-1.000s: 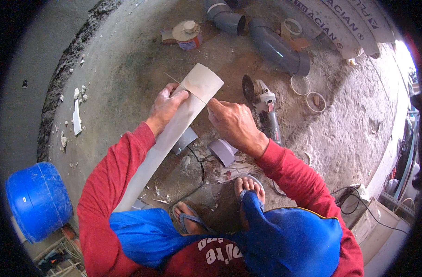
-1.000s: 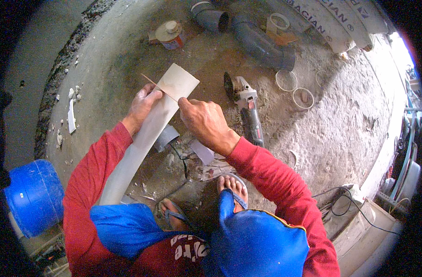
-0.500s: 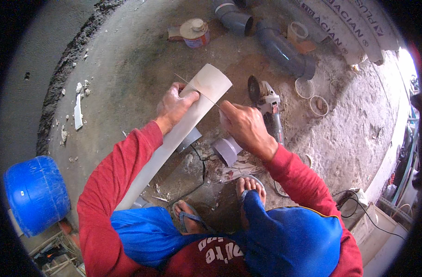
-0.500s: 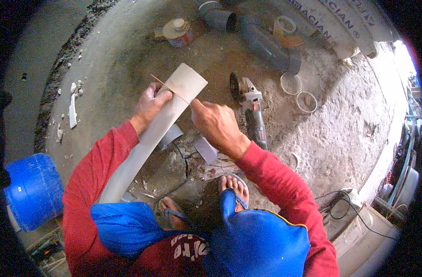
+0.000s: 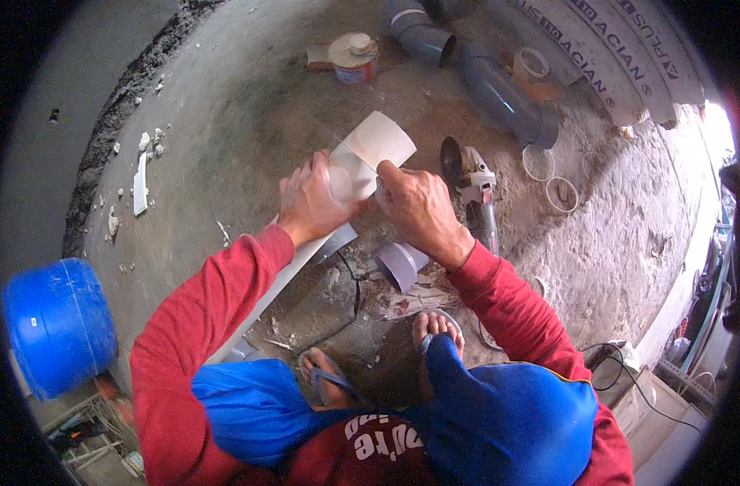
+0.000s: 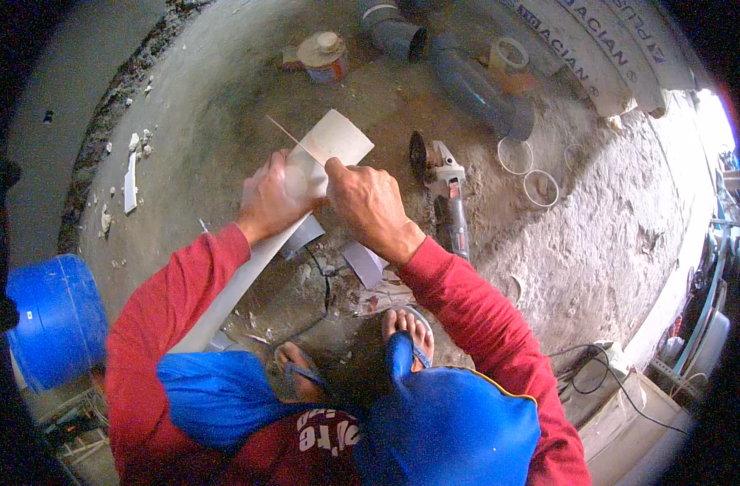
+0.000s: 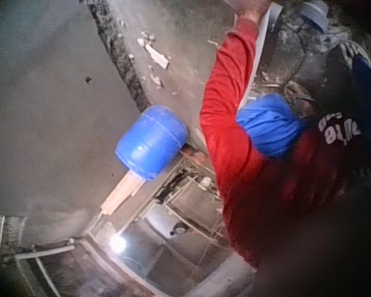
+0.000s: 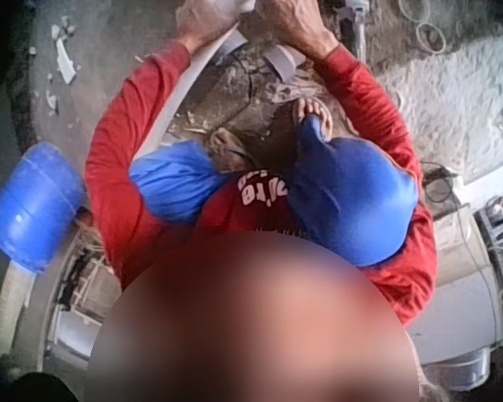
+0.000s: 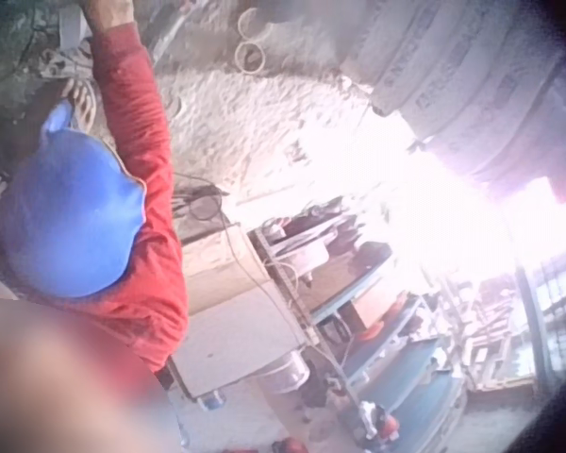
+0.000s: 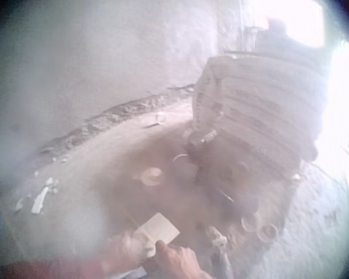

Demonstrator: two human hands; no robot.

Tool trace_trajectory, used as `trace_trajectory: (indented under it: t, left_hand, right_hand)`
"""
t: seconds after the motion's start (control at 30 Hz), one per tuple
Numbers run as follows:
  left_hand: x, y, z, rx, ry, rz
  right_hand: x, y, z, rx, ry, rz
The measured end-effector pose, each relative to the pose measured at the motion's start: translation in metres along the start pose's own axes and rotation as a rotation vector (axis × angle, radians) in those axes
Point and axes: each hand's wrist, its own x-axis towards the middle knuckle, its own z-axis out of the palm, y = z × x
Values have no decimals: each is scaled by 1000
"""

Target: The person measures and marks a white PVC pipe, then uses an angle grinder to cut it. They test fit a gray elbow fitting, sand the cut edge, and handle additional pipe pieces and fittings.

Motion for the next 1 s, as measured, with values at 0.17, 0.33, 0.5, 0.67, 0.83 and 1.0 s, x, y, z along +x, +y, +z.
trace_trajectory:
  t: [0.17,0.33,0.5,0.67,0.83,1.0]
  left_hand:
    - [-21,-6,-3,74,-21,84]
    - [-18,-11,1,77,31,108]
    - [-18,-10,2,76,21,89]
    - [-17,-12,3,96,49,120]
    - [-17,-12,5,105,54,125]
    - [-17,-12,3,99,-18,74]
  right_hand:
    - [-6,-7,-15,-19,51,-69]
    - [-30,-13,-30,42,2,56]
    - [-2,-5,-7,19,59,-81]
    - [-21,-17,-29,27,20,40]
    - [-10,-20,-24,18,37,25]
    - [-9,-12,-18,-16,-13,28]
